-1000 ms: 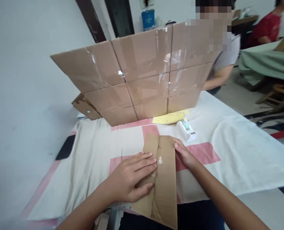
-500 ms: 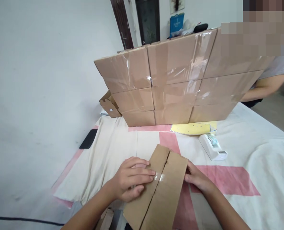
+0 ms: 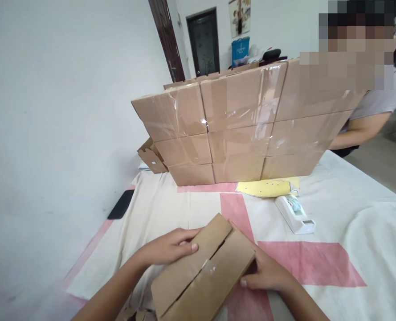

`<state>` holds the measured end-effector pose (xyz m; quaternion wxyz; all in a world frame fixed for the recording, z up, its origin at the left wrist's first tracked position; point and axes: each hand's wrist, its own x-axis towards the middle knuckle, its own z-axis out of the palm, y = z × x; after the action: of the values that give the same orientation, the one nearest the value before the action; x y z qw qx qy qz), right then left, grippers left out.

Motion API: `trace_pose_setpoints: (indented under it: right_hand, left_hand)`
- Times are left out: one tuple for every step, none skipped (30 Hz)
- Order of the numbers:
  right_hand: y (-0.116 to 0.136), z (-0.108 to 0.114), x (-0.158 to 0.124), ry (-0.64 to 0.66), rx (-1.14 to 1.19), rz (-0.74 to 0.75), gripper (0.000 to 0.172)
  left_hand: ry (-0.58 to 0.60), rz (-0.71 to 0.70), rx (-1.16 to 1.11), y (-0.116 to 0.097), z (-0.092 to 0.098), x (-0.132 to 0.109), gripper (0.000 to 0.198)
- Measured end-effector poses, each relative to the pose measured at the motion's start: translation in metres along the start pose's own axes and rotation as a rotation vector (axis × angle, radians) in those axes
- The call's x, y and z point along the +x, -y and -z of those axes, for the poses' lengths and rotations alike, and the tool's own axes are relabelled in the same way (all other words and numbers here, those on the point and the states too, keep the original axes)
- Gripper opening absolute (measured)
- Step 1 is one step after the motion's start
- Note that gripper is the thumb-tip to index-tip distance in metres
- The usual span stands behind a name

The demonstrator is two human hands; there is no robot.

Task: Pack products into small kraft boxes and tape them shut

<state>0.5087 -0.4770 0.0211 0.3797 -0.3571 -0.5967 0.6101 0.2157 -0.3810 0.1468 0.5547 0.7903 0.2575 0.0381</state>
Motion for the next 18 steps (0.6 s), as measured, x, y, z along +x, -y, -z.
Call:
trace_pose_setpoints:
  right_hand:
    - [0.000, 0.000, 0.000, -0.019, -0.015, 0.001, 0.101]
    - [0.000, 0.000, 0.000, -0.049, -0.034, 0.008, 0.106]
    - [0.000, -0.001, 0.000, -0.089, -0.053, 0.022, 0.113]
    - [0.000, -0.002, 0.000, -0.137, -0.070, 0.039, 0.120]
    - [-0.001, -0.003, 0.001, -0.189, -0.088, 0.059, 0.126]
    - [-0.002, -0.004, 0.002, -0.246, -0.109, 0.082, 0.130]
    - [-0.003, -0.005, 0.003, -0.307, -0.136, 0.109, 0.133]
    - [-0.003, -0.006, 0.004, -0.372, -0.172, 0.140, 0.133]
    - [-0.004, -0.005, 0.004, -0.436, -0.218, 0.173, 0.133]
    - [-0.004, -0.004, 0.005, -0.505, -0.272, 0.204, 0.132]
    - [-0.004, -0.003, 0.006, -0.573, -0.326, 0.222, 0.130]
    - [-0.003, -0.002, 0.006, -0.633, -0.368, 0.225, 0.127]
    - [-0.002, 0.000, 0.007, -0.680, -0.393, 0.215, 0.123]
    - [-0.001, 0.002, 0.008, -0.711, -0.400, 0.198, 0.120]
    - [0.000, 0.003, 0.010, -0.730, -0.393, 0.182, 0.117]
    - [0.000, 0.004, 0.011, -0.741, -0.379, 0.172, 0.116]
    - [0.000, 0.005, 0.013, -0.745, -0.365, 0.167, 0.115]
    - [0.000, 0.006, 0.015, -0.745, -0.353, 0.168, 0.115]
  left_hand:
    - [0.025, -0.022, -0.033, 0.001, 0.003, 0.007, 0.056]
    - [0.048, -0.053, -0.070, 0.003, 0.006, 0.015, 0.057]
    - [0.066, -0.087, -0.097, 0.006, 0.010, 0.023, 0.057]
    - [0.067, -0.115, -0.098, 0.009, 0.013, 0.032, 0.056]
    - [0.050, -0.134, -0.073, 0.014, 0.017, 0.040, 0.054]
    - [0.013, -0.140, -0.035, 0.020, 0.022, 0.048, 0.051]
    - [-0.052, -0.133, 0.013, 0.029, 0.029, 0.054, 0.048]
    - [-0.135, -0.115, 0.044, 0.039, 0.037, 0.059, 0.045]
    - [-0.230, -0.091, 0.064, 0.052, 0.048, 0.062, 0.043]
    - [-0.344, -0.061, 0.085, 0.066, 0.061, 0.063, 0.043]
    - [-0.481, -0.023, 0.117, 0.080, 0.077, 0.063, 0.041]
    - [-0.636, 0.016, 0.159, 0.095, 0.094, 0.061, 0.040]
    - [-0.789, 0.054, 0.204, 0.110, 0.112, 0.059, 0.040]
    - [-0.930, 0.093, 0.249, 0.123, 0.132, 0.056, 0.043]
    - [-1.048, 0.131, 0.292, 0.135, 0.151, 0.053, 0.046]
    - [-1.143, 0.166, 0.331, 0.146, 0.170, 0.052, 0.047]
    - [-1.214, 0.198, 0.366, 0.156, 0.187, 0.052, 0.048]
    - [-1.265, 0.228, 0.396, 0.165, 0.203, 0.054, 0.049]
